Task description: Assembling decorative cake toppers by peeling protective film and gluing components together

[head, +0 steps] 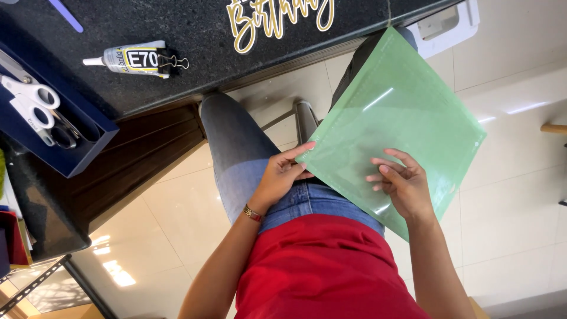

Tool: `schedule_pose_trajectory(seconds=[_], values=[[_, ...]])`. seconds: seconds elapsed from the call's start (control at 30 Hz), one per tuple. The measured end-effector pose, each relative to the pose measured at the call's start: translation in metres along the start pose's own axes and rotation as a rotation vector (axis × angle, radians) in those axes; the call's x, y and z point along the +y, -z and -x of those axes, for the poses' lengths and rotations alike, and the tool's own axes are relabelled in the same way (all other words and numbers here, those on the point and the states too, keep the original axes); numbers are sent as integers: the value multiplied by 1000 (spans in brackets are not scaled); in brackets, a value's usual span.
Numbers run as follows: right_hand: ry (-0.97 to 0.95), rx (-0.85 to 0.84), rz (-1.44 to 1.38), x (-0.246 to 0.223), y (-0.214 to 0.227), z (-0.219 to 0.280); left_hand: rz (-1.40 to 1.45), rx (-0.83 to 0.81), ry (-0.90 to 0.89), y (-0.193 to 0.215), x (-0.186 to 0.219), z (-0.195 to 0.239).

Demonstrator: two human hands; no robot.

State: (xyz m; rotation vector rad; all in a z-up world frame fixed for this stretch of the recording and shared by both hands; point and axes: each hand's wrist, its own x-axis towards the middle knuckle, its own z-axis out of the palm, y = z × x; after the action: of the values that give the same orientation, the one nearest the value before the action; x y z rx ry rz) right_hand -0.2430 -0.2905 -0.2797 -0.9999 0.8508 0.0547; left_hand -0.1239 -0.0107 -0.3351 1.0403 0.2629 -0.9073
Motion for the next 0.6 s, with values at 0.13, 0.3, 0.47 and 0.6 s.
schedule_pose_trajectory(seconds=[0.13,0.3,0.47,0.6], values=[[-2,10,25,-3,-4,2,5,4,4,-6,9,2],[-6,17,42,-5,-6,3,-45,35,-11,-8,8,2],[-3,19,39,-4,-7,4,-70,41,-25,-7,6,0],[-7,25,43,-4,-8,4,-83,66,-34,-9,4,-1]])
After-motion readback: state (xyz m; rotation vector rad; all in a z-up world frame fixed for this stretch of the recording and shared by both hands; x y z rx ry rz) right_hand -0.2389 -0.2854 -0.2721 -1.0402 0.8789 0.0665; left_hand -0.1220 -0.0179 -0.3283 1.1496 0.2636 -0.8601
